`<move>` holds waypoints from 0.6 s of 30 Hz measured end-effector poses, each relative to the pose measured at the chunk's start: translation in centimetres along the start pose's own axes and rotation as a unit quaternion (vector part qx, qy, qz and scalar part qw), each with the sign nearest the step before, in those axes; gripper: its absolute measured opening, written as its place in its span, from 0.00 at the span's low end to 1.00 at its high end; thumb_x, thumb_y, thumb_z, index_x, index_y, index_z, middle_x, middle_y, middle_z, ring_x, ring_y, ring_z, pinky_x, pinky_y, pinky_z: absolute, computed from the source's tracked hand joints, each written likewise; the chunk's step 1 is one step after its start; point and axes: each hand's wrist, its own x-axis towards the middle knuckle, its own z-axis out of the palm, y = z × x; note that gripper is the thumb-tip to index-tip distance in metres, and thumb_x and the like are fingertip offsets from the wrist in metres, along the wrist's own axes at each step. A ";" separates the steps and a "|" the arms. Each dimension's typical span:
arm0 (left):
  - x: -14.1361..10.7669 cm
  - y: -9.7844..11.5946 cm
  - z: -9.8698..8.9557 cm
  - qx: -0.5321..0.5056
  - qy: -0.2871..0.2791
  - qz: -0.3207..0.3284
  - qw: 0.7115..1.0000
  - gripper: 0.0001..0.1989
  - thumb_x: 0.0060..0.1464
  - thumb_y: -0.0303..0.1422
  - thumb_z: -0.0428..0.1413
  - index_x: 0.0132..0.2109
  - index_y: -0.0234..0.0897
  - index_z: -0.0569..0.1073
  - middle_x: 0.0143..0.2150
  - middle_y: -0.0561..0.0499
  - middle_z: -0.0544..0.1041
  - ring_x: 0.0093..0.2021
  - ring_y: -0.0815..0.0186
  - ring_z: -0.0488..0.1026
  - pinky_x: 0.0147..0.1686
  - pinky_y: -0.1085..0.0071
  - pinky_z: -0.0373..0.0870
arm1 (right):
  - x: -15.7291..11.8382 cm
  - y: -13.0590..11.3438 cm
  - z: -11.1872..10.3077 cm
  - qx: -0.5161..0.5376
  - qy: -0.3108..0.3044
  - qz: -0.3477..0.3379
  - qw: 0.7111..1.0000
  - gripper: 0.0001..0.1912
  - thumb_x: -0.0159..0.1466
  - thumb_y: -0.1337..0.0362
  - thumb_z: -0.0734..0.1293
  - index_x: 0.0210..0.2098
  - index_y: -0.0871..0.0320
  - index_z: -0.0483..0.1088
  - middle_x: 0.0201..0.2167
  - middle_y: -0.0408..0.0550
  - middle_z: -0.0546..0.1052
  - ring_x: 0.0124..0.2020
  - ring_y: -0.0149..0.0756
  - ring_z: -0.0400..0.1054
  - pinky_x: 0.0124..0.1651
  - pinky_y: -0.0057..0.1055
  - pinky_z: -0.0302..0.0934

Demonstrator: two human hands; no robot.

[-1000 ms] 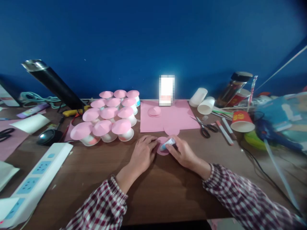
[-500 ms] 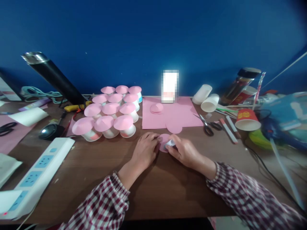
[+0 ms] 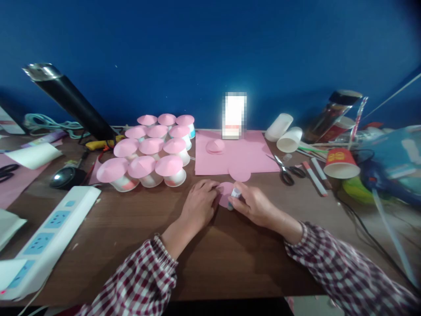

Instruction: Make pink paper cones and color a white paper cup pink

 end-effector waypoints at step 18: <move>-0.1 0.0 0.2 0.003 0.009 0.001 1.000 0.15 0.57 0.27 0.50 0.51 0.39 0.72 0.51 0.47 0.72 0.51 0.58 0.64 0.51 0.58 0.63 | -0.3 0.6 1.0 0.065 0.086 0.014 0.994 0.06 0.66 0.61 0.59 0.37 0.58 0.63 0.26 0.43 0.71 0.26 0.31 0.64 0.32 0.26 0.58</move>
